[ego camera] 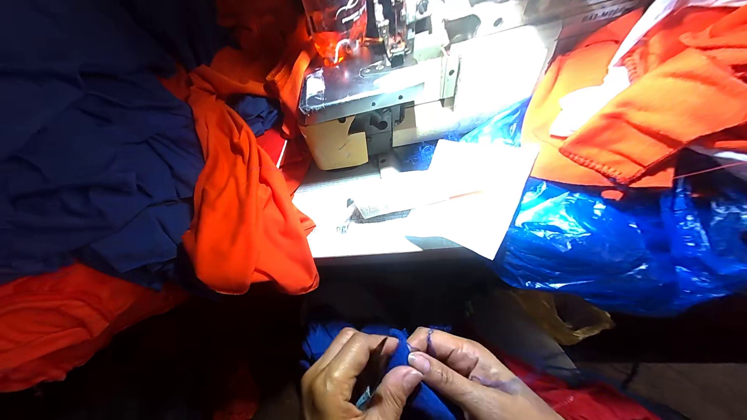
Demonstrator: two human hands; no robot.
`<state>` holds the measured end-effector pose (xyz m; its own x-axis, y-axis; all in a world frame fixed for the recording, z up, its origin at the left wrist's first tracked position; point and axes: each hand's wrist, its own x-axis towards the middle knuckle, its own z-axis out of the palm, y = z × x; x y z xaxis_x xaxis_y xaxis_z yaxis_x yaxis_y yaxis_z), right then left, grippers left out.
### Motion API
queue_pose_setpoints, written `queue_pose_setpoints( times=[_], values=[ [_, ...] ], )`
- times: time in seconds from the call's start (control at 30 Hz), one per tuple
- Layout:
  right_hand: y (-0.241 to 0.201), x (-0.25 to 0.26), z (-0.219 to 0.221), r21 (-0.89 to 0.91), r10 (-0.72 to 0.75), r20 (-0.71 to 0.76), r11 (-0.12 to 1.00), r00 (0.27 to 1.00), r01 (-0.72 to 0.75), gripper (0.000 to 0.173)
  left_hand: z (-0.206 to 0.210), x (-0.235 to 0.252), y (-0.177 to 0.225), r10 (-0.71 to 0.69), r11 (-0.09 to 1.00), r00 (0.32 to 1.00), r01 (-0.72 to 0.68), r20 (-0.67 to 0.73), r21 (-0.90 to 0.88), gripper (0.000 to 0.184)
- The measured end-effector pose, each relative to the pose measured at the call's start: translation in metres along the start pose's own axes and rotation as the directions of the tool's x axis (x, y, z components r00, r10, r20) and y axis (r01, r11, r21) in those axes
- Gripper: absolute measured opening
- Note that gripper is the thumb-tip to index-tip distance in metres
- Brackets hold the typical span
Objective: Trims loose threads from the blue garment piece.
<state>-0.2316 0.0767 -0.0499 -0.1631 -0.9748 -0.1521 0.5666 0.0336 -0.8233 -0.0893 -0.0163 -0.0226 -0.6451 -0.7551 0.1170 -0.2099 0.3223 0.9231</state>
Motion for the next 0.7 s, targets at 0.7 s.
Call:
queue_pose_setpoints(
  times=[0.7],
  values=[
    [0.014,-0.026,0.007,-0.424,-0.326,0.057,0.848,0.944,0.318,0.015,-0.003,-0.015,0.001,-0.183,0.86,0.981,0.192,0.065,-0.473,0.01]
  ],
)
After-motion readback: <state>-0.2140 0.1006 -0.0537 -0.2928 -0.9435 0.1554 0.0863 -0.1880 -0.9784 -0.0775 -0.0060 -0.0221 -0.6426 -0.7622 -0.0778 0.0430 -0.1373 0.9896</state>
